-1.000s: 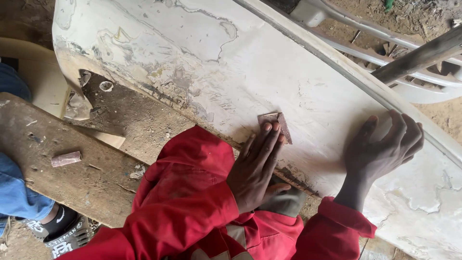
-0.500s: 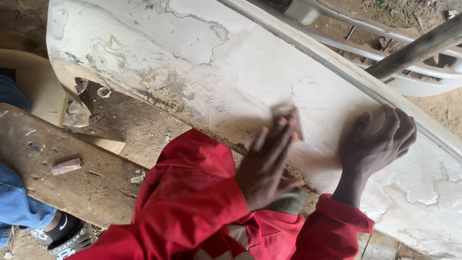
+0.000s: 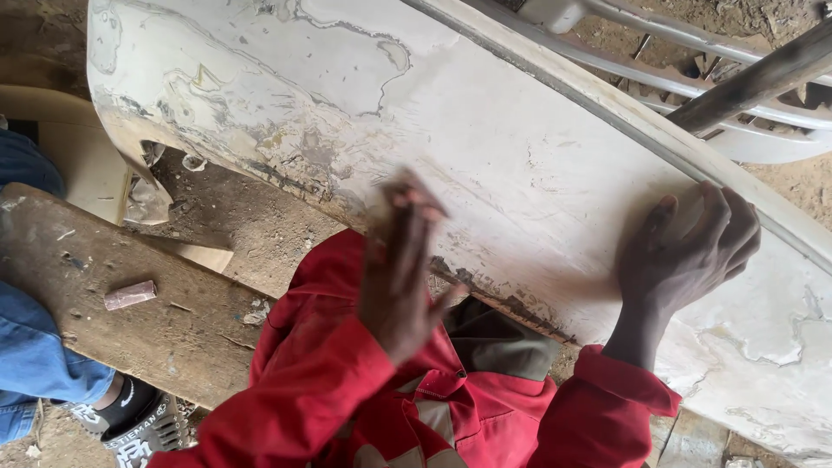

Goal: Sanding a car bumper with sandpaper to smooth the surface

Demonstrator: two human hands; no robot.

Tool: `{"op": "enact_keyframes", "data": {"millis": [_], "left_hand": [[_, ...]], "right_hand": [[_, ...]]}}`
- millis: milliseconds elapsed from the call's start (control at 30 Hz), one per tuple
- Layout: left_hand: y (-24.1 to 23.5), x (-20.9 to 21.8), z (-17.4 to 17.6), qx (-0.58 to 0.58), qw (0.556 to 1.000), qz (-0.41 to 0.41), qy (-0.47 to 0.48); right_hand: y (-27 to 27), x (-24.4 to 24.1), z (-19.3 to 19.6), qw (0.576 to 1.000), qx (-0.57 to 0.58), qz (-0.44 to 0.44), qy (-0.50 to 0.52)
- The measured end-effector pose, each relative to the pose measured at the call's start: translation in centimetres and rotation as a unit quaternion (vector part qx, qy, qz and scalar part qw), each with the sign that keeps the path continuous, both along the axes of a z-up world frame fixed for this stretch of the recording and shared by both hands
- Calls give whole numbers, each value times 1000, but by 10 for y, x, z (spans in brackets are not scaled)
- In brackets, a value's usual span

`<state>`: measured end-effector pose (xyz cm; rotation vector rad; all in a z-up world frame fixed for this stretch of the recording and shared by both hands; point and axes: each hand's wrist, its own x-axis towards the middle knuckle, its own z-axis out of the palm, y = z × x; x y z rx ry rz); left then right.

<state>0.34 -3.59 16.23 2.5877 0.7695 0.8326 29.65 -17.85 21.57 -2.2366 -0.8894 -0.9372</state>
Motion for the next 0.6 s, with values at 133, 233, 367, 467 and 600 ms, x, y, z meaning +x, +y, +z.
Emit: {"op": "enact_keyframes", "data": {"millis": [133, 233, 367, 467, 600], "left_hand": [[-56, 28, 6, -29, 988, -142, -47], [-55, 27, 11, -4, 985, -173, 6], [-28, 2, 8, -15, 991, -131, 7], [10, -19, 10, 12, 998, -37, 46], [24, -24, 18, 35, 994, 27, 100]], "right_hand": [[-1, 0, -2, 1000, -10, 7, -5], [-1, 2, -3, 1000, -6, -4, -7], [-1, -1, 0, 1000, 0, -3, 3], [1, -1, 2, 1000, 1, -3, 5], [3, -1, 0, 1000, -3, 3, -8]]}}
